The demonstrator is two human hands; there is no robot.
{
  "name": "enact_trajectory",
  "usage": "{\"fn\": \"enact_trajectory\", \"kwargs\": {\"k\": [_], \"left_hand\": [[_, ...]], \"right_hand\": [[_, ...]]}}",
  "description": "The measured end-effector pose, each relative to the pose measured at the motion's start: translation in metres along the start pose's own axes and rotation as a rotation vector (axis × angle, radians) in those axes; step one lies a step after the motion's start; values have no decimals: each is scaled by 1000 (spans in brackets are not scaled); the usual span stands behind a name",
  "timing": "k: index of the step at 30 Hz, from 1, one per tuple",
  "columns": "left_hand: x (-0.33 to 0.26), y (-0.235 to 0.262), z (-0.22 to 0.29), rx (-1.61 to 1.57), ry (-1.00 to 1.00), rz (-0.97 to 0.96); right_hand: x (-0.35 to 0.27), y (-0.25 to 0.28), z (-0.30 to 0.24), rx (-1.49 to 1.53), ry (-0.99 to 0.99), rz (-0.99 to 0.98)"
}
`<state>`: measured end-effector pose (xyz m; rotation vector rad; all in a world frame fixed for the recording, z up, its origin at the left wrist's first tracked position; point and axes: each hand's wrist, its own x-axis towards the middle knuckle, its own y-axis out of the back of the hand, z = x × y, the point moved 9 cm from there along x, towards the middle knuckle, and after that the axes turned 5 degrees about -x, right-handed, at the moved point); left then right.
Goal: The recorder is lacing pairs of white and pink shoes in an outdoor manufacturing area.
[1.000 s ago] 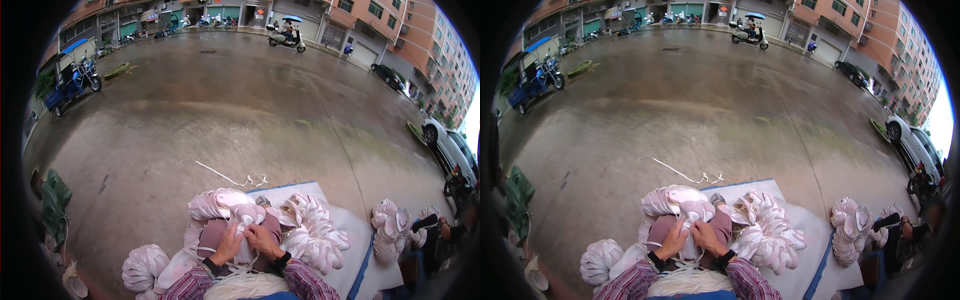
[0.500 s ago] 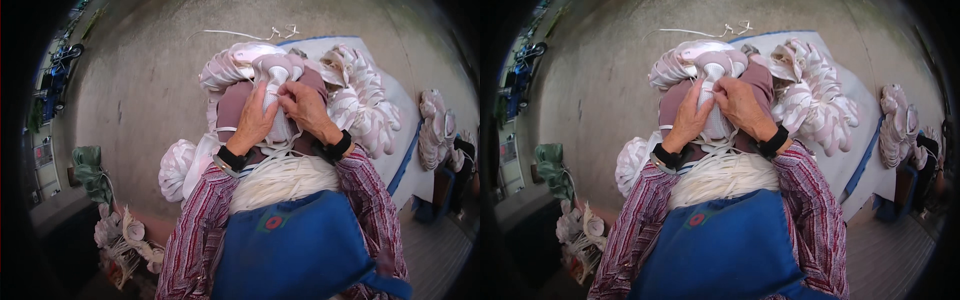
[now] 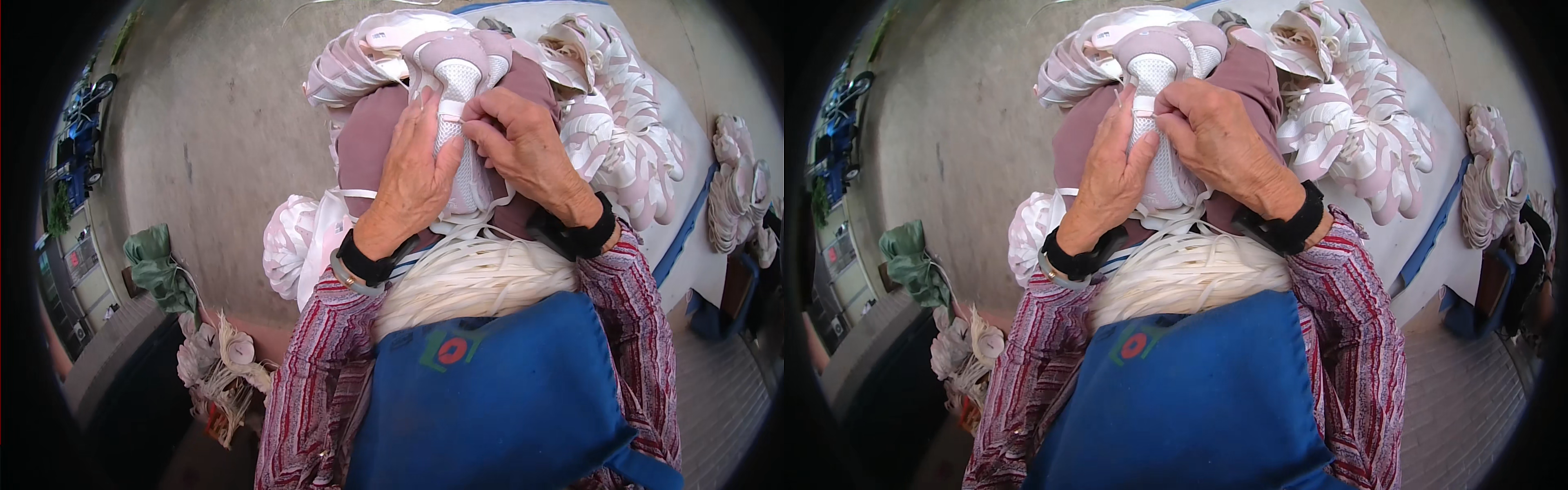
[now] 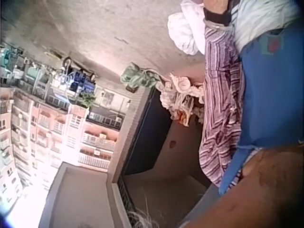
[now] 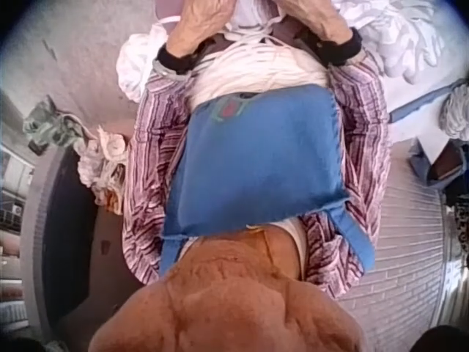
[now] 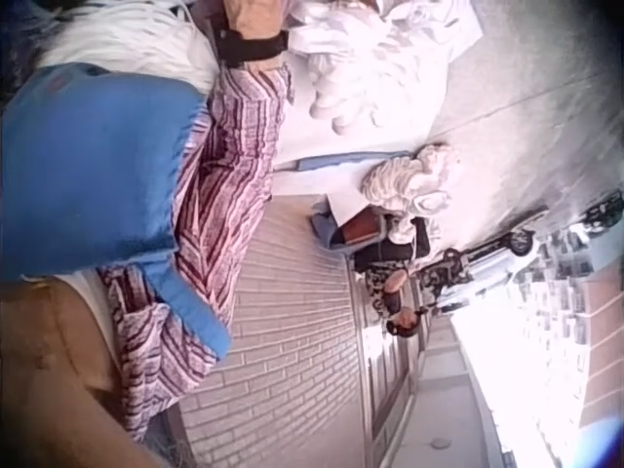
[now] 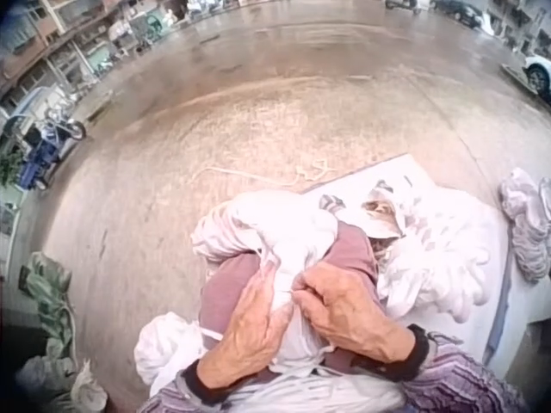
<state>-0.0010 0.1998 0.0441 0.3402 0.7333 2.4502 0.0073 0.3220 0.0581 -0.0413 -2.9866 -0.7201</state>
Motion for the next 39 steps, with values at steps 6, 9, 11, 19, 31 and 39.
{"fn": "enact_trajectory", "kwargs": {"k": [6,9,11,19,31,39], "left_hand": [[3,-1,4,0,-30,-15],[-1,1,2,1,-2,-22],[-1,1,2,-8,13,-38],[1,0,0,-58,22,-53],[0,5,-9,-158,97,56],[9,45,3,-50,85,201]], "right_hand": [[4,2,-30,-293,205,-11],[4,2,-12,-140,94,-70],[5,1,-9,-107,76,-51],[4,2,-27,-192,178,21],[2,7,-25,-233,83,139],[-3,-1,-9,-182,-33,-28]]}}
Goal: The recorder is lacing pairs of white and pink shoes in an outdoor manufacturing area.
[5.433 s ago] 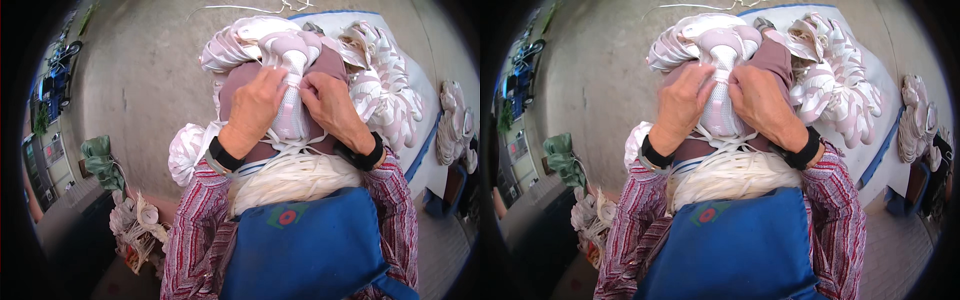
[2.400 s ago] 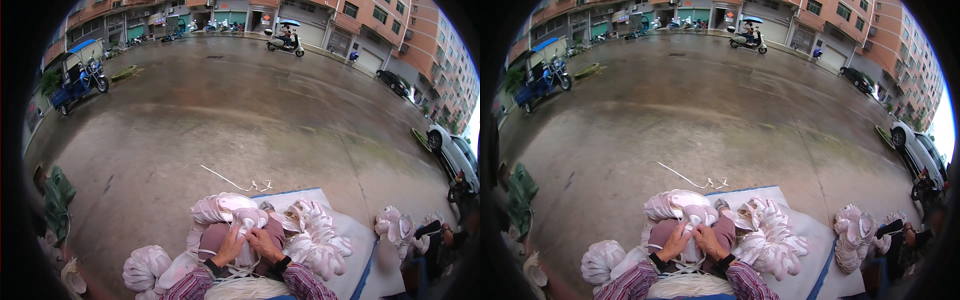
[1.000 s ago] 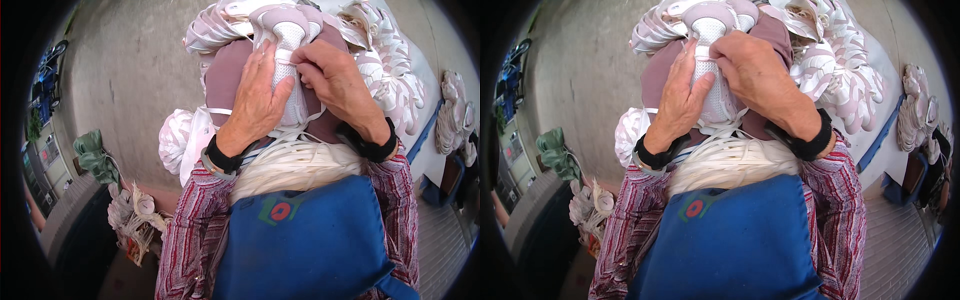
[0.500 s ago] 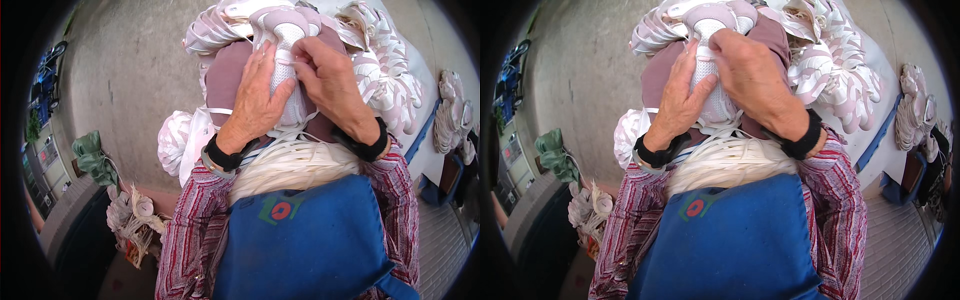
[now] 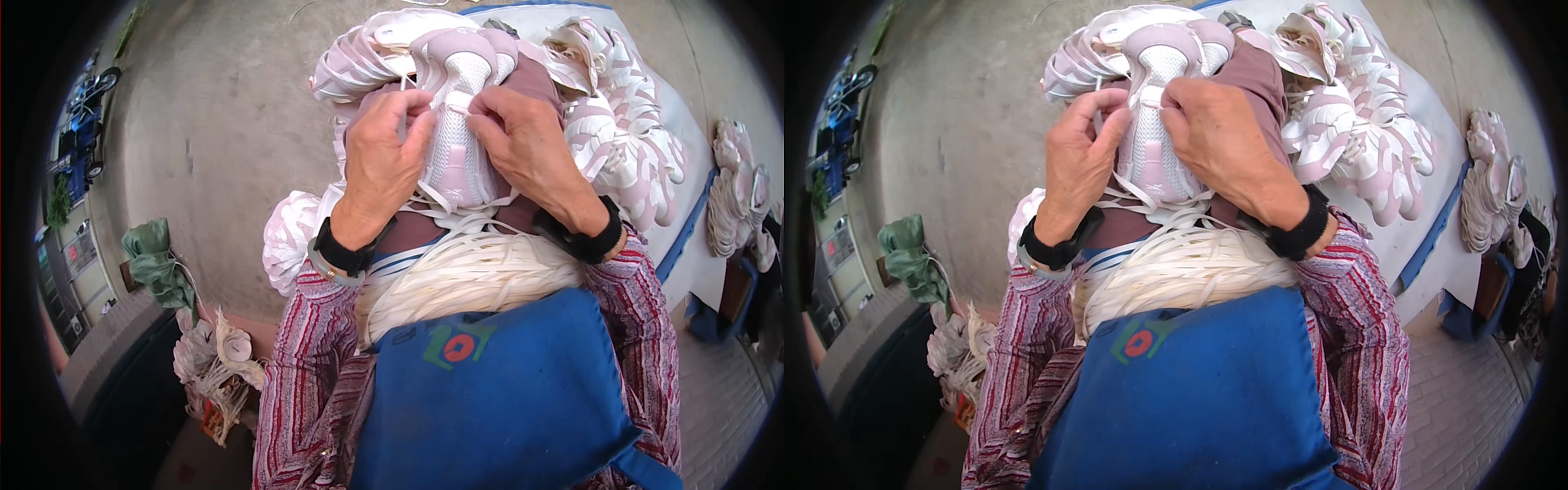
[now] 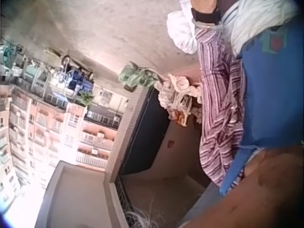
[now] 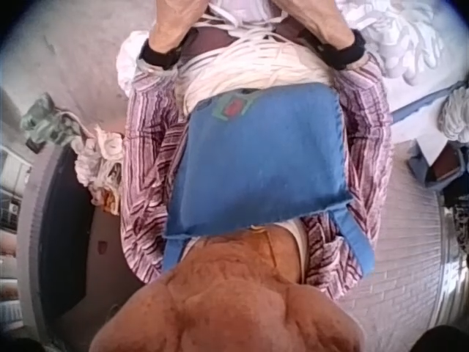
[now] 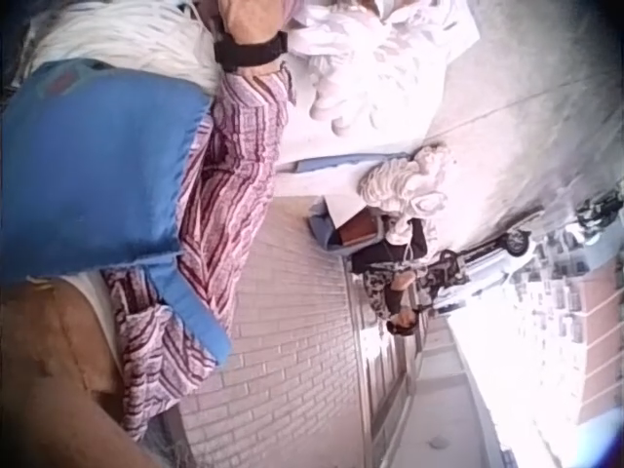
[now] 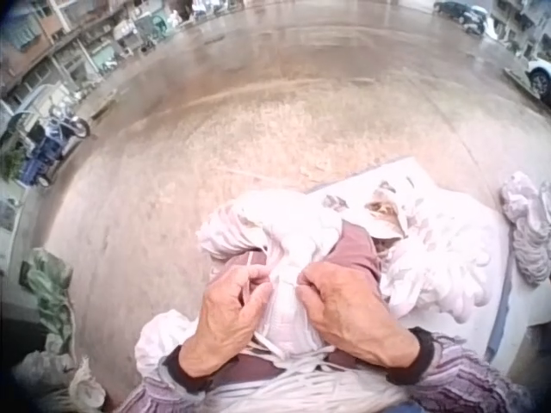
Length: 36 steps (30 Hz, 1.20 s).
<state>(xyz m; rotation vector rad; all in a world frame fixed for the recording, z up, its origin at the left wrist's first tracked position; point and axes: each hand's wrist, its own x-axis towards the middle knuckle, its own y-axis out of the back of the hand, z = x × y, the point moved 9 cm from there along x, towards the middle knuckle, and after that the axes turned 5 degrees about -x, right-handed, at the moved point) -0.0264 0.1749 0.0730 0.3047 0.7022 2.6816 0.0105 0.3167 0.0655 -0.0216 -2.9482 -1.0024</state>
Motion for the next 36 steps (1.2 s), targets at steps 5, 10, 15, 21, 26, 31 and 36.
{"fn": "enact_trajectory", "kwargs": {"k": [5,10,15,21,26,31,36], "left_hand": [[11,-10,14,82,-147,-70],[15,-17,27,218,-272,-104],[16,-23,34,385,-353,-129],[14,-30,49,437,-458,-230],[18,-23,45,401,-483,-331],[26,-6,39,226,-364,-334],[17,98,-14,-138,269,25]], "right_hand": [[3,7,-1,-37,2,103],[-1,7,4,-7,-29,109],[0,-4,20,184,-180,76],[-2,14,10,37,-15,116],[-5,19,26,217,-169,-39],[-16,24,31,447,-347,-348],[-39,39,21,571,-466,-517]]}}
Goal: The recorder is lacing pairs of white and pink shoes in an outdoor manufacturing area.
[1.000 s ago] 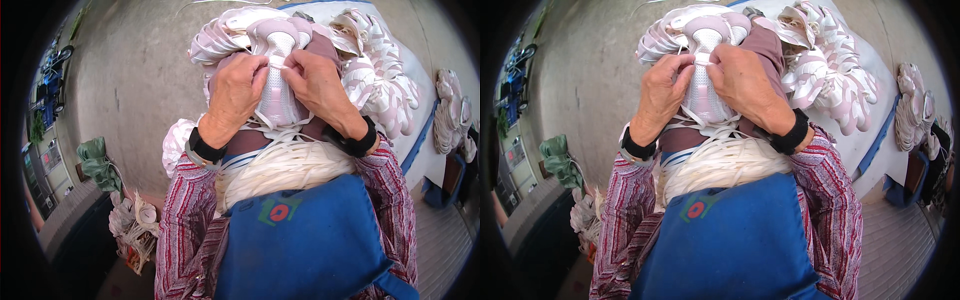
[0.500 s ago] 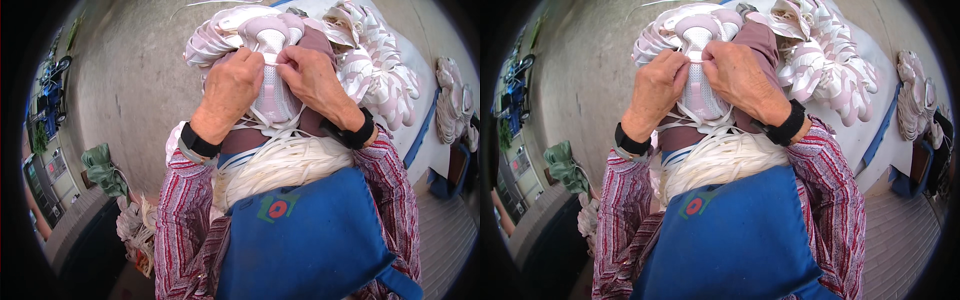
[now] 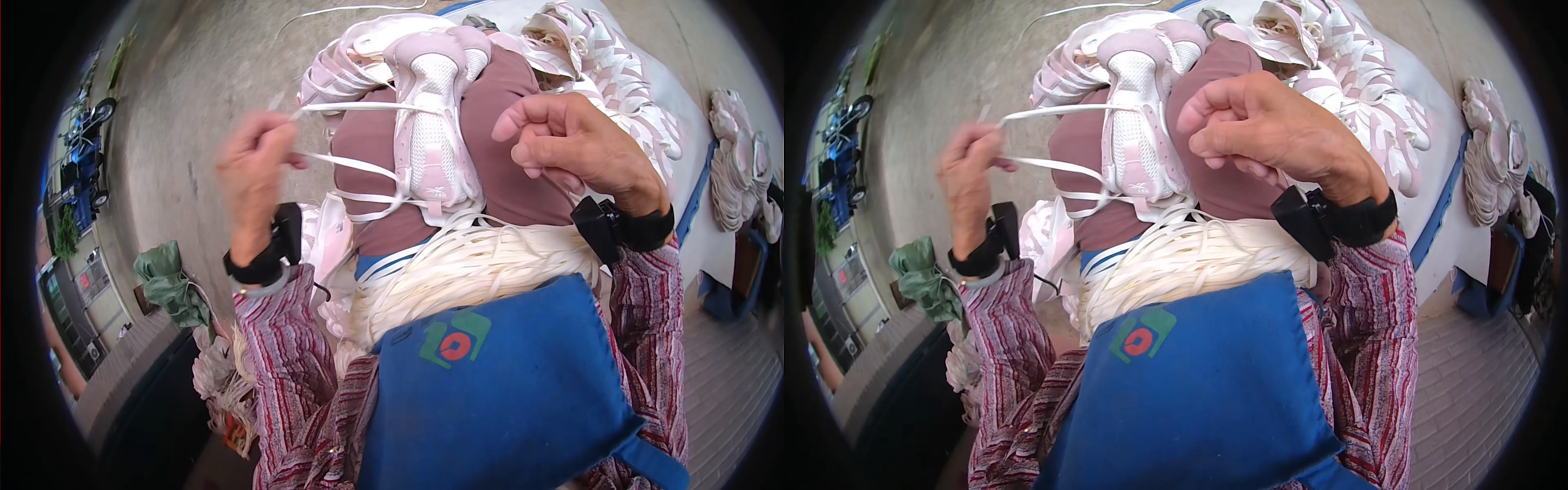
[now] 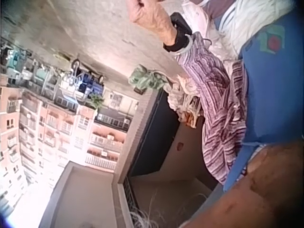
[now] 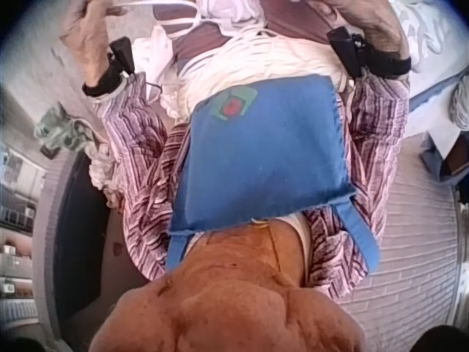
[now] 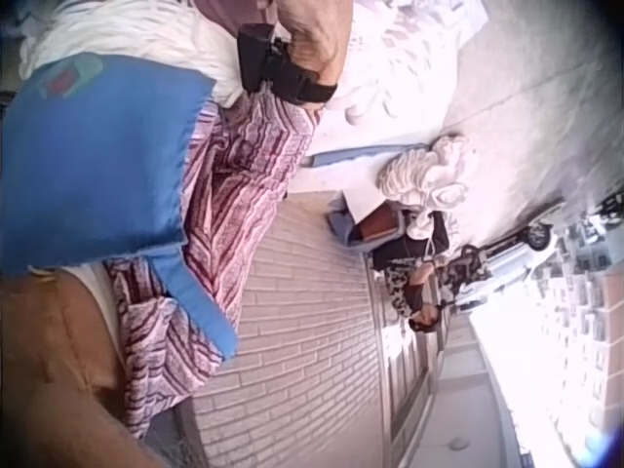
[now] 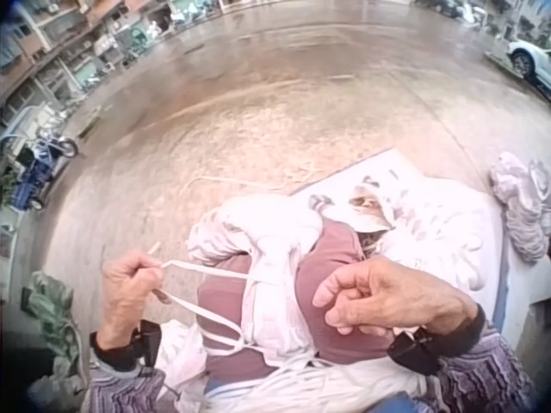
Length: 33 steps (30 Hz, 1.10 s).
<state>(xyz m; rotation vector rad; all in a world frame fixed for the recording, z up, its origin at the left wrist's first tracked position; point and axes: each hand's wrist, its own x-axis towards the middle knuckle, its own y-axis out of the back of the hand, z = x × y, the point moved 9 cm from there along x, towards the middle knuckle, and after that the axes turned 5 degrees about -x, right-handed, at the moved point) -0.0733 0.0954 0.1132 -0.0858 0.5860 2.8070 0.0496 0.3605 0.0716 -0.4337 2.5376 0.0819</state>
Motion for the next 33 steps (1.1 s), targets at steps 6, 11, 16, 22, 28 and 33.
{"fn": "enact_trajectory", "kwargs": {"k": [6,11,16,22,28,33], "left_hand": [[-37,31,-2,-171,48,11],[-33,-32,16,-225,-35,-177],[-41,-47,8,-279,-17,-182],[-40,-51,5,-525,35,-175],[-42,-50,7,-333,12,-230],[-63,-67,-4,-435,54,-304]], "right_hand": [[9,2,-24,-306,314,337],[23,-42,-62,-694,779,535],[45,-75,-54,-712,830,313],[39,-77,-65,-693,829,412],[28,-84,-69,-543,827,266],[4,-55,-44,-589,600,343]]}}
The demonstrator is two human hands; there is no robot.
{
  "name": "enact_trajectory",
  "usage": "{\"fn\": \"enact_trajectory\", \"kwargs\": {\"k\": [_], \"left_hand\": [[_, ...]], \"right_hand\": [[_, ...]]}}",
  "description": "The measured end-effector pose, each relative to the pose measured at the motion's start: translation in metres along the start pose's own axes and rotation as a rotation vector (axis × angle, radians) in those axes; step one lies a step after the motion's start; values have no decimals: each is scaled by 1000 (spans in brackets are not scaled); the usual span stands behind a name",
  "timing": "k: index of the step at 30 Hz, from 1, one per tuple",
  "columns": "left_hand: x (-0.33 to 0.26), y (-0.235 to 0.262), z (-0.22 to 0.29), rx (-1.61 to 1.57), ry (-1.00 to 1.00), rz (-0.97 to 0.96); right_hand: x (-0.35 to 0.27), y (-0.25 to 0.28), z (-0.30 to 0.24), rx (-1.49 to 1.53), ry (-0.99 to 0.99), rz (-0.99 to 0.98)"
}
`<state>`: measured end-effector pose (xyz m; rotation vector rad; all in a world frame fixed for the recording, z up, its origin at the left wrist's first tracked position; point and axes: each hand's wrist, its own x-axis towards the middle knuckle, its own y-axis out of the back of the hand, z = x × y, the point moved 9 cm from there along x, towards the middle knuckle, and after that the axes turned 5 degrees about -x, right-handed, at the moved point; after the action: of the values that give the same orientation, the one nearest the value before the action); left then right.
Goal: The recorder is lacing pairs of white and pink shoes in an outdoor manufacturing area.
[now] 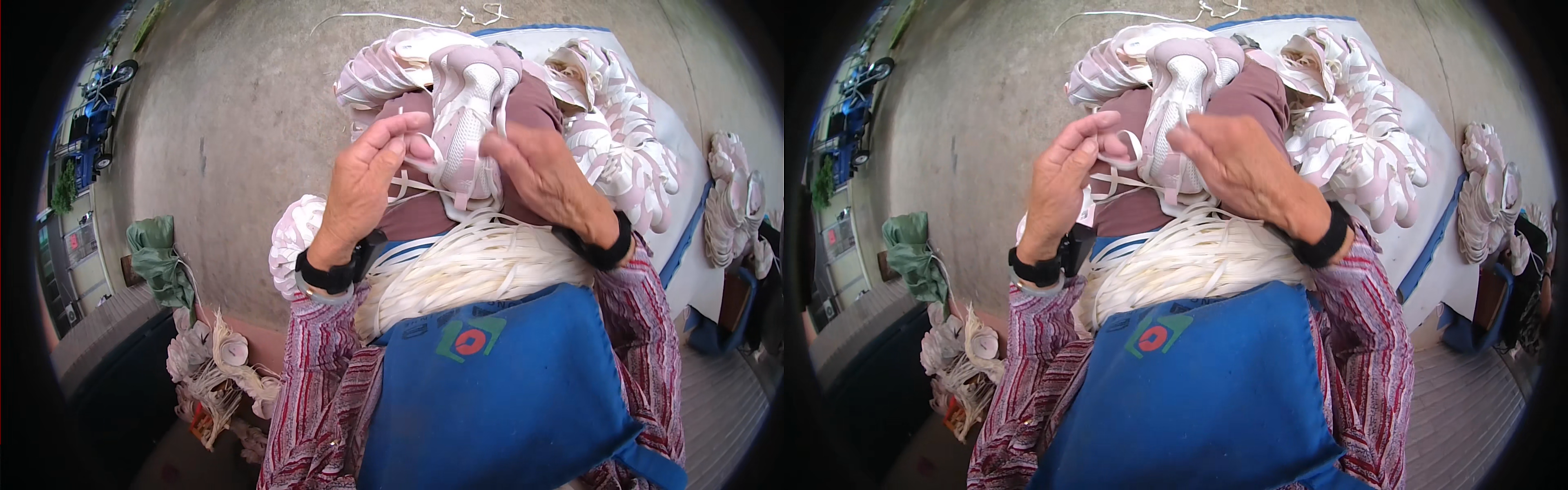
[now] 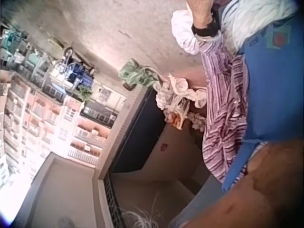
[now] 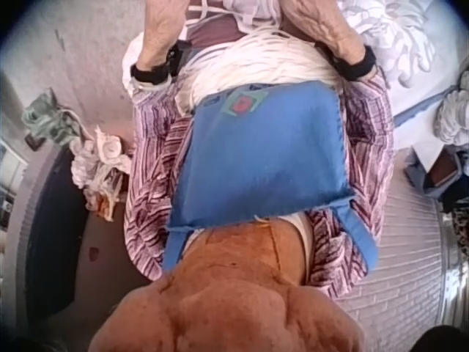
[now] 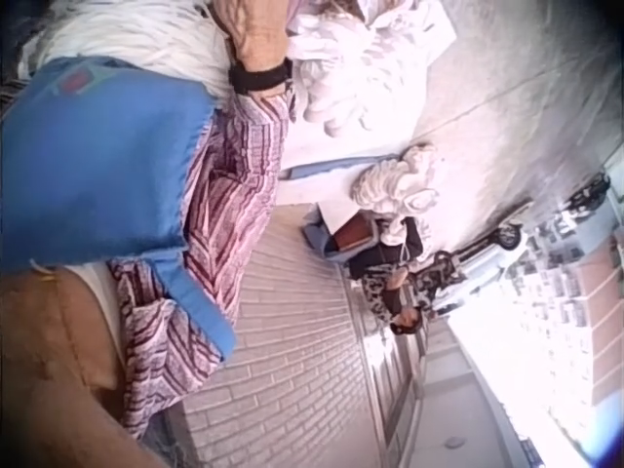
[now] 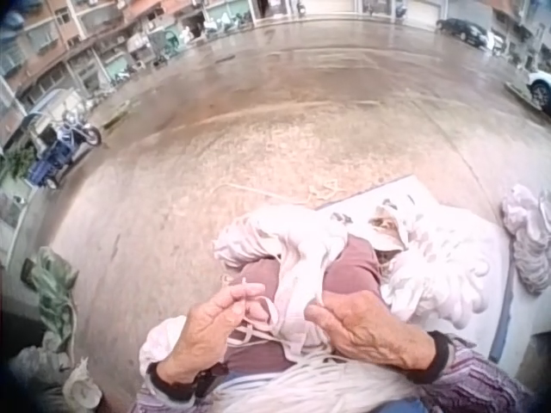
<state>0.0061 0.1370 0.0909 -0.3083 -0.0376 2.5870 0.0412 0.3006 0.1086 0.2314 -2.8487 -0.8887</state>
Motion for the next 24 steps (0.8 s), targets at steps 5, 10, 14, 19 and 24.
{"fn": "enact_trajectory", "kwargs": {"k": [5,10,14,19,24], "left_hand": [[-9,1,-12,-202,-35,91],[-2,-3,-19,-264,96,128],[8,-16,-15,-360,61,145],[12,-27,-13,-316,59,134],[20,-48,-17,-353,78,52]], "right_hand": [[-9,-4,-29,-12,52,-108],[2,5,-27,80,-79,55],[5,7,-43,96,53,194],[1,13,-43,-189,4,326],[3,14,-34,-310,-59,250]]}}
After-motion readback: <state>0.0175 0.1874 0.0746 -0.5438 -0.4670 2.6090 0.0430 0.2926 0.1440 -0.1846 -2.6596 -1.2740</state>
